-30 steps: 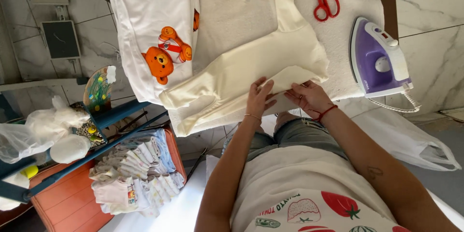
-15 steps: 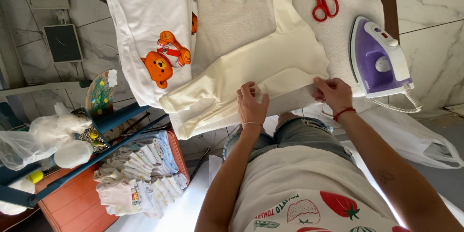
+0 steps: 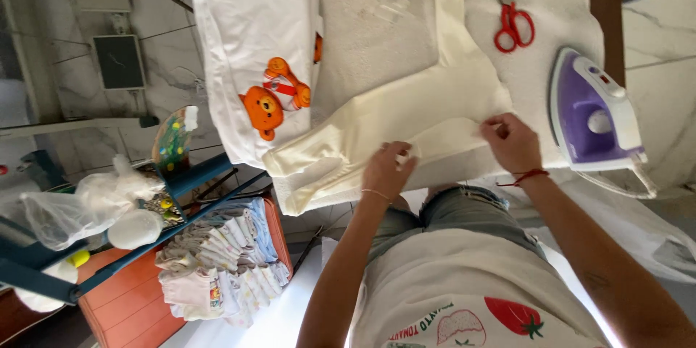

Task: Ironing and folding baby clothes on a padded workspace

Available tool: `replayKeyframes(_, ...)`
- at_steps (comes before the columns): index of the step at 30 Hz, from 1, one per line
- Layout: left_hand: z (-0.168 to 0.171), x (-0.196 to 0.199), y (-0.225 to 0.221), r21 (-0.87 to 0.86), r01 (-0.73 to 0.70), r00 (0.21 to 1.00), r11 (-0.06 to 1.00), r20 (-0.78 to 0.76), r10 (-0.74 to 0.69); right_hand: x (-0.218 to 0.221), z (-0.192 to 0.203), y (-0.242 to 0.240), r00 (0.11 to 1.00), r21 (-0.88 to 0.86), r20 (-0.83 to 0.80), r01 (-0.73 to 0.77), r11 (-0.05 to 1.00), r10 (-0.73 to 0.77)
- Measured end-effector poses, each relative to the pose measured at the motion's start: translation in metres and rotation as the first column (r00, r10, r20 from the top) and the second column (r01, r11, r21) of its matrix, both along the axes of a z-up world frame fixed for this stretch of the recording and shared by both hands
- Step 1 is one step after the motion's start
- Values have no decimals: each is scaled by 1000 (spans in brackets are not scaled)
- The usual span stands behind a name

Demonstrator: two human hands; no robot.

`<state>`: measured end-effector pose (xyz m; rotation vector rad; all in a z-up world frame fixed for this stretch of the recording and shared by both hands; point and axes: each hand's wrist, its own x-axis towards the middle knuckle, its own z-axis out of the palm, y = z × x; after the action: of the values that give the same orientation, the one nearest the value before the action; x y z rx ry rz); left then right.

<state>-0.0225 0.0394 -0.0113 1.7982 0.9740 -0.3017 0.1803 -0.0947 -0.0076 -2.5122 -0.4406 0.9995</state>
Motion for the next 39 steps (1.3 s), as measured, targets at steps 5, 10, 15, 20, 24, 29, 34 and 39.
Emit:
replayKeyframes(5, -23, -51, 76, 955, 100, 991, 281, -120, 56, 53, -7, 66, 955, 260, 289, -144, 955, 65)
replayKeyframes(10, 6, -57, 104, 893, 360, 928, 270, -372, -10, 68, -11, 130, 995, 322, 91, -62, 945, 34)
replayKeyframes(15, 2, -63, 120, 889, 375, 920, 262, -392, 16, 95, -41, 116, 978, 219, 170, -154, 963, 118)
replayKeyframes(20, 29, -73, 127, 947, 180, 945, 265, -91, -316, 99, -47, 76, 955, 524, 226, -287, 802, 194)
replayKeyframes(24, 40, -87, 128, 961, 172, 866, 218, -43, -497, 94, -50, 33, 809, 282, 408, -553, 784, 423)
replayKeyframes(29, 29, -88, 131, 945, 227, 837, 234, -67, -544, 73, -18, 33, 731, 445, 420, -682, 581, 537)
replayKeyframes(34, 39, -63, 113, 886, 382, 896, 263, -285, -340, 71, -39, 22, 627, 158, 504, -743, 651, 594)
replayKeyframes(39, 19, -26, 79, 851, 337, 914, 402, -193, -356, 68, -42, 16, 651, 212, 521, -725, 655, 552)
